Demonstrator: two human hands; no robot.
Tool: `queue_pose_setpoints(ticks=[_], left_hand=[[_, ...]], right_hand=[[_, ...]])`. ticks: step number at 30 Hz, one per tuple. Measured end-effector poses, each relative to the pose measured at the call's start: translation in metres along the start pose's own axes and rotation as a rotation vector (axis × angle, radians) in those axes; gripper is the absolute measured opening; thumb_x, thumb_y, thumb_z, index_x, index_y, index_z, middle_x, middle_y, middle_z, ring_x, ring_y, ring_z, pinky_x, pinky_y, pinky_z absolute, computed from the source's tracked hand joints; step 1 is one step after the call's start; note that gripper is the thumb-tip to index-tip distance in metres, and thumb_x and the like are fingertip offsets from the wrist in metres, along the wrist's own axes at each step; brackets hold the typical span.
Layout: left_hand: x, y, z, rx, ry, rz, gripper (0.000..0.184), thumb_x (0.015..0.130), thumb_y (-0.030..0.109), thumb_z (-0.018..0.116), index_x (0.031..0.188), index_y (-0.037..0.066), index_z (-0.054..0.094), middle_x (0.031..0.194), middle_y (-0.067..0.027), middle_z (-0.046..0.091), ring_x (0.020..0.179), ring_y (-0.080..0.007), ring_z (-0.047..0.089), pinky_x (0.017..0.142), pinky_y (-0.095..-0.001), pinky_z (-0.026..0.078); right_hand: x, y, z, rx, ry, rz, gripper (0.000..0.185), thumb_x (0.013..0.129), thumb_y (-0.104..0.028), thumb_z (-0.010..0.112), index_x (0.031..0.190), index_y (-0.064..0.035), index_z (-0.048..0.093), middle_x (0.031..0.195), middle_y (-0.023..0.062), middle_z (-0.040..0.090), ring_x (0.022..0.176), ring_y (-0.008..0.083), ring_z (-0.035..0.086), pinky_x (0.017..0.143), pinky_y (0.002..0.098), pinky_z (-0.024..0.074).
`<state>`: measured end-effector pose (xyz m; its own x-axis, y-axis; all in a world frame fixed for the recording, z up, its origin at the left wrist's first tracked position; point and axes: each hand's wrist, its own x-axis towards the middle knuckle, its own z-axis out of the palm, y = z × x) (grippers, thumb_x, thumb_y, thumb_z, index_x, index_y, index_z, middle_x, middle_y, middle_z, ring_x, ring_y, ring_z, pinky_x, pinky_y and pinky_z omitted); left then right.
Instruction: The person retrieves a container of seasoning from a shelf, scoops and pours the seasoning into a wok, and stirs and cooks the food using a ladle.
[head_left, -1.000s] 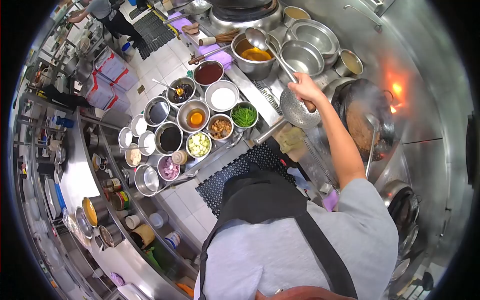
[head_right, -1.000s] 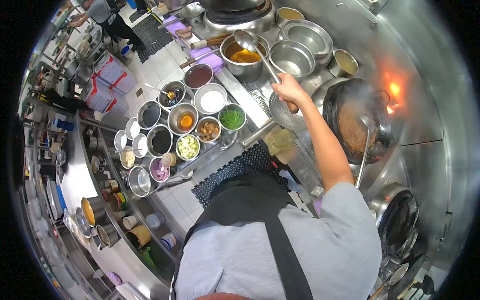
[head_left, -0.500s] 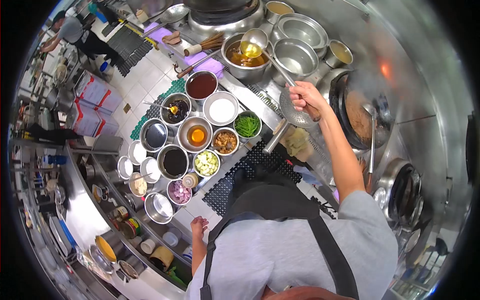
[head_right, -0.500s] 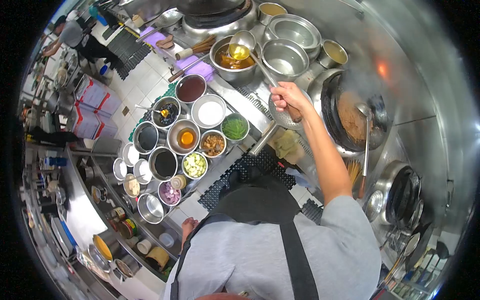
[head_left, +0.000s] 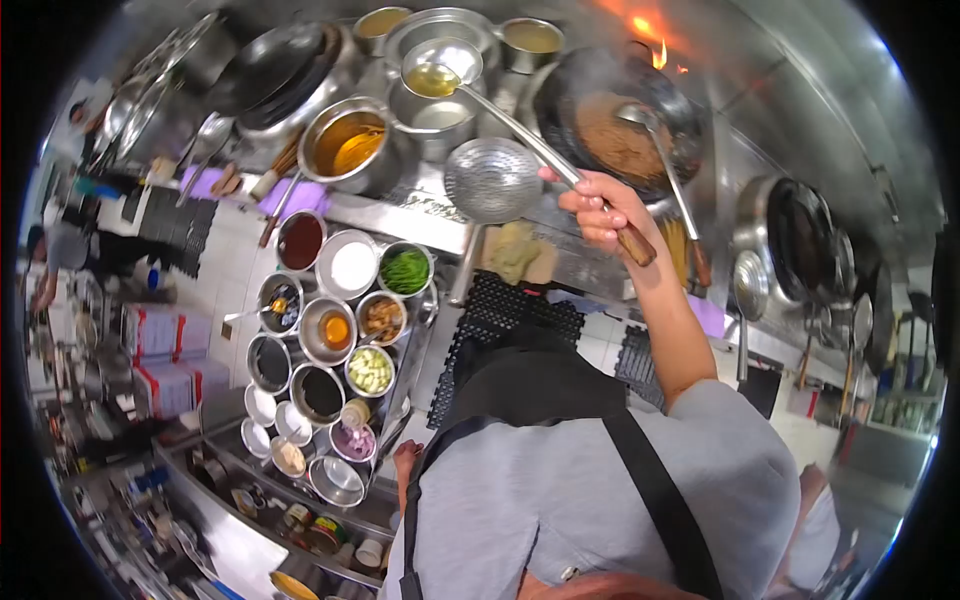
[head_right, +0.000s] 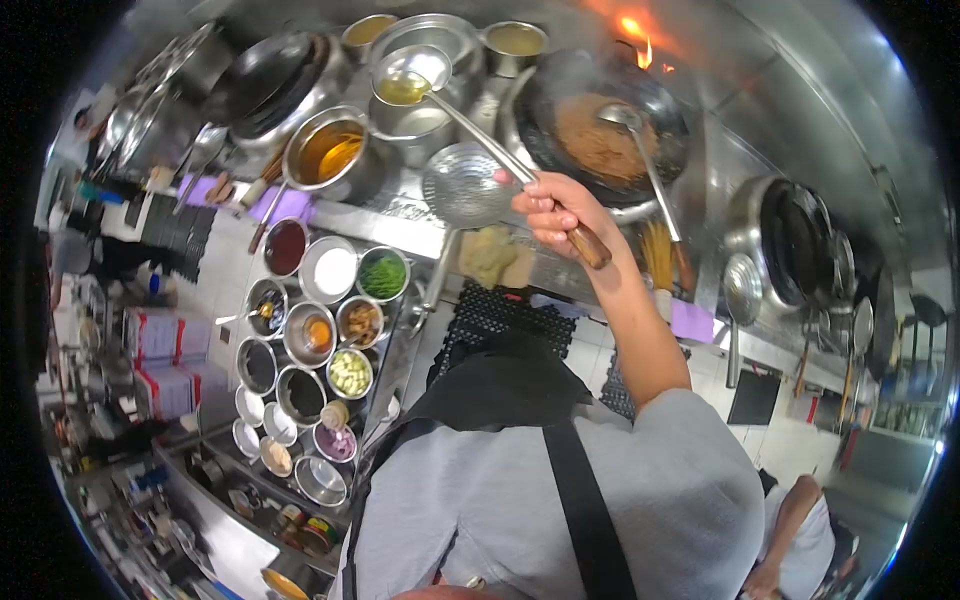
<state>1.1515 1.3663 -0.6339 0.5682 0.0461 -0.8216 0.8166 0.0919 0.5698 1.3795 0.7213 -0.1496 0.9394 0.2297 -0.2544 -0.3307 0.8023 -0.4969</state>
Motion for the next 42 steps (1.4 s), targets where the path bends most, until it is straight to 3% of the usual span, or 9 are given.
queue_pose_setpoints(ticks=[6,11,15,25,27,31,32,39,42], left_hand=[[0.01,0.021,0.057,0.117,-0.039,0.038,0.024,0.098,0.018,0.063,0.111,-0.003,0.063,0.096,-0.0149,0.068,0.087,-0.0261,0.072,0.077,-0.0417,0.063],[-0.028,0.059,0.117,0.195,-0.031,-0.085,0.019,0.098,0.021,0.061,0.112,0.008,0.062,0.097,-0.0103,0.071,0.086,-0.0231,0.072,0.063,-0.0339,0.057],[-0.042,0.059,0.151,0.235,-0.005,-0.145,0.016,0.099,0.022,0.06,0.113,0.014,0.06,0.097,-0.0063,0.072,0.084,-0.0211,0.073,0.059,-0.0311,0.049],[-0.078,0.028,0.19,0.273,-0.021,-0.099,0.024,0.098,0.02,0.059,0.119,0.008,0.062,0.097,-0.0082,0.073,0.085,-0.0215,0.073,0.066,-0.0327,0.053],[-0.066,-0.003,0.174,0.312,-0.085,0.017,0.024,0.098,0.019,0.059,0.117,0.004,0.063,0.097,-0.0095,0.072,0.084,-0.0214,0.073,0.065,-0.0307,0.053],[-0.054,-0.031,0.163,0.421,-0.135,0.101,0.023,0.099,0.017,0.058,0.115,0.002,0.063,0.096,-0.0102,0.072,0.083,-0.0212,0.073,0.064,-0.0293,0.053],[-0.053,-0.03,0.164,0.446,-0.138,0.092,0.023,0.099,0.017,0.058,0.115,0.001,0.063,0.096,-0.0101,0.072,0.083,-0.0211,0.073,0.063,-0.0292,0.053],[-0.031,-0.005,0.174,0.544,-0.193,0.072,0.021,0.099,0.016,0.058,0.112,0.0,0.064,0.095,-0.01,0.071,0.082,-0.0207,0.072,0.063,-0.0283,0.053],[-0.011,0.011,0.179,0.521,-0.223,0.089,0.021,0.099,0.016,0.058,0.111,0.0,0.064,0.094,-0.0099,0.071,0.082,-0.0206,0.072,0.062,-0.028,0.053]], right_hand=[[-0.108,-0.038,-0.034,-0.235,0.2,-0.108,0.042,0.099,-0.006,0.05,0.14,0.0014,0.047,0.071,-0.004,0.044,0.041,-0.0016,0.038,0.037,0.0188,0.0366],[-0.161,-0.065,-0.06,-0.464,0.482,-0.103,0.045,0.093,-0.003,0.054,0.137,0.0011,0.048,0.069,-0.0033,0.045,0.04,0.0002,0.037,0.037,0.02,0.031],[-0.177,-0.082,-0.091,-0.5,0.551,-0.063,0.046,0.09,-0.001,0.056,0.135,0.0012,0.047,0.068,-0.0033,0.045,0.043,0.0007,0.038,0.038,0.0207,0.0301],[-0.115,-0.148,-0.198,-0.473,0.352,-0.18,0.023,0.092,-0.003,0.058,0.115,-0.0025,0.053,0.069,-0.0046,0.047,0.046,0.0023,0.043,0.041,0.0222,0.035],[-0.107,-0.169,-0.214,-0.51,0.37,-0.235,0.019,0.092,-0.004,0.059,0.111,-0.0034,0.054,0.069,-0.005,0.048,0.047,0.0023,0.045,0.041,0.0222,0.0359],[-0.119,-0.198,-0.227,-0.567,0.484,-0.291,0.025,0.095,-0.005,0.058,0.119,-0.0019,0.053,0.07,-0.0052,0.048,0.045,0.0013,0.043,0.04,0.0207,0.0348],[-0.129,-0.202,-0.229,-0.575,0.521,-0.33,0.011,0.092,-0.005,0.061,0.098,-0.0052,0.053,0.069,-0.0038,0.049,0.047,0.0026,0.046,0.04,0.0227,0.0358],[-0.211,-0.198,-0.237,-0.823,0.767,-0.29,0.017,0.09,-0.005,0.063,0.086,-0.0072,0.047,0.064,-0.0022,0.046,0.044,0.0068,0.045,0.039,0.0262,0.034],[-0.244,-0.176,-0.241,-1.082,0.838,-0.303,0.013,0.09,-0.007,0.062,0.098,-0.0008,0.055,0.063,-0.0002,0.051,0.043,0.0089,0.047,0.039,0.0281,0.0369]])
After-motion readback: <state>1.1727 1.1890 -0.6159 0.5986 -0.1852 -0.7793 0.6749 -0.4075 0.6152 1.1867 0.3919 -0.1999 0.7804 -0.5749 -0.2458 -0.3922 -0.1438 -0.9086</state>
